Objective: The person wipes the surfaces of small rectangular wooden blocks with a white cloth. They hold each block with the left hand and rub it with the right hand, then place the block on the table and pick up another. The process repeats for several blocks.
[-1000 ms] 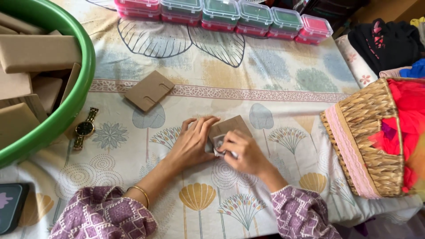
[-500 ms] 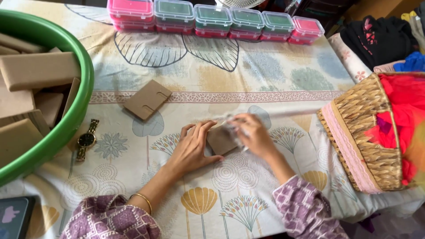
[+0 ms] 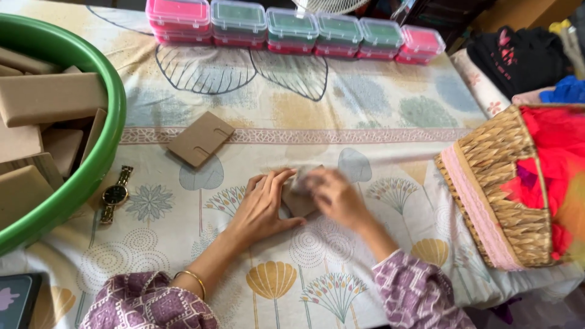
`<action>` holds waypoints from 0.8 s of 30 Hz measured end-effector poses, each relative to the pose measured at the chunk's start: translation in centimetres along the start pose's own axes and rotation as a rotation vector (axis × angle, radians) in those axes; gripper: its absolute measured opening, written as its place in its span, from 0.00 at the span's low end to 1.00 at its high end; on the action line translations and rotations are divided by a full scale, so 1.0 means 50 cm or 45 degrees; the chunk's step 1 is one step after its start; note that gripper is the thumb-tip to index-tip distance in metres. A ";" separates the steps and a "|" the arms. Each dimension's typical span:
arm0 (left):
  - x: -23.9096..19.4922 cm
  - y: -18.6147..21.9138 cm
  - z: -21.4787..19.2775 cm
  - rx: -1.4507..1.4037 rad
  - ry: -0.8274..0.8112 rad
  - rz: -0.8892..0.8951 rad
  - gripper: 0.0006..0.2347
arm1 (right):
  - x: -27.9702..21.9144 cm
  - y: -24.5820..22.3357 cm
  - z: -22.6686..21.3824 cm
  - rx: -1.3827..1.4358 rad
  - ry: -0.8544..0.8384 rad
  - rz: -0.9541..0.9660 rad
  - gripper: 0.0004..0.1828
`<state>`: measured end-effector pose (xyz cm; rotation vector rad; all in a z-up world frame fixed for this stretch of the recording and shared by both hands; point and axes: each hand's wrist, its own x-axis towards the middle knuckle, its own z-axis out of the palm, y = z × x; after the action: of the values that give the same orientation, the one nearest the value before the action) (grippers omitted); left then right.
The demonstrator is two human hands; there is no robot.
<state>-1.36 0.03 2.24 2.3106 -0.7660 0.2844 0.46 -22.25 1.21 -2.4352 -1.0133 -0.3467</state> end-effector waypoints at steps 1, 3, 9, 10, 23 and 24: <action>-0.001 -0.002 -0.002 -0.002 -0.015 -0.007 0.44 | 0.002 0.012 -0.005 0.012 -0.002 0.012 0.16; -0.002 -0.004 -0.001 -0.016 0.046 0.051 0.42 | 0.004 0.040 -0.020 -0.090 0.068 0.197 0.12; 0.000 -0.002 -0.003 -0.033 0.021 0.015 0.41 | -0.003 -0.043 0.017 0.052 -0.008 -0.047 0.09; 0.001 -0.003 -0.004 -0.033 0.010 0.015 0.41 | 0.003 -0.030 0.017 0.058 -0.005 -0.038 0.09; -0.001 -0.003 0.007 -0.029 -0.038 0.010 0.40 | 0.007 -0.025 0.008 -0.089 -0.031 -0.062 0.12; 0.001 0.000 0.004 -0.025 -0.033 0.002 0.40 | 0.019 -0.010 0.001 -0.145 0.049 -0.104 0.15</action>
<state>-1.34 -0.11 2.12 2.2994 -0.7797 0.2471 0.74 -21.37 1.73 -2.4823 -1.1059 -0.4899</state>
